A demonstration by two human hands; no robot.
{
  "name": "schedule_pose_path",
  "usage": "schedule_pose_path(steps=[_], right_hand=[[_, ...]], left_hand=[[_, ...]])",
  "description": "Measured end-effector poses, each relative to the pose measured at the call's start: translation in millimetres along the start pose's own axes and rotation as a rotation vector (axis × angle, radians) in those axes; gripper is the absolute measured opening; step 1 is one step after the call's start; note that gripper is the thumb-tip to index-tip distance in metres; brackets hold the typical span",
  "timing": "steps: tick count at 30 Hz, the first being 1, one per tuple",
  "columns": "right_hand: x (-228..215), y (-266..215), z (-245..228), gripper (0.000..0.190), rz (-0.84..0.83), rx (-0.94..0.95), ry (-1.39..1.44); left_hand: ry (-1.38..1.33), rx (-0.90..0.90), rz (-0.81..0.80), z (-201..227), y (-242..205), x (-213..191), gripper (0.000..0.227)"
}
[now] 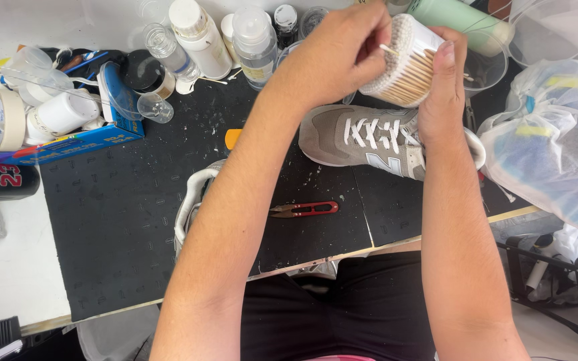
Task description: The person cleans a gray New Balance sneaker by scrubbing the upper mesh and white midsole with a small abrasive pad. They then use a wooden stick to clean the seams and crevices around the logo and sole. Finally, the person unties the laces, removes them from the shoe, and ties them back together.
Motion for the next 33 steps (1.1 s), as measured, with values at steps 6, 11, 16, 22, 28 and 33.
schedule_pose_path(steps=[6,11,16,22,28,33], right_hand=[[2,-1,-2,0.062,-0.025,-0.009,0.008],[1,-2,-1,0.061,-0.021,-0.018,-0.008],[3,-1,4,0.058,-0.046,-0.010,0.061],[1,-4,7,0.061,-0.071,-0.073,0.048],[1,-7,4,0.059,-0.071,-0.083,0.039],[-3,-5,10,0.055,0.016,-0.070,0.026]], left_hand=[[-0.088,0.028,0.063,15,-2,-2,0.020],[0.123,0.161,0.143,23,-6,-2,0.013],[-0.118,-0.156,0.049,15,-6,-2,0.011],[-0.036,-0.220,0.080,12,-2,5,0.010],[-0.057,-0.235,0.077,10,-7,14,0.013],[-0.044,-0.115,0.137,6,-3,11,0.015]])
Point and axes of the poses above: each hand's wrist, its own y-axis towards the middle knuckle, its own x-axis out of the palm, z = x × y, the point moved 2 cm from there along y, towards the middle knuckle, and after that the axes turned 11 degrees about -x, right-handed, at the moved point
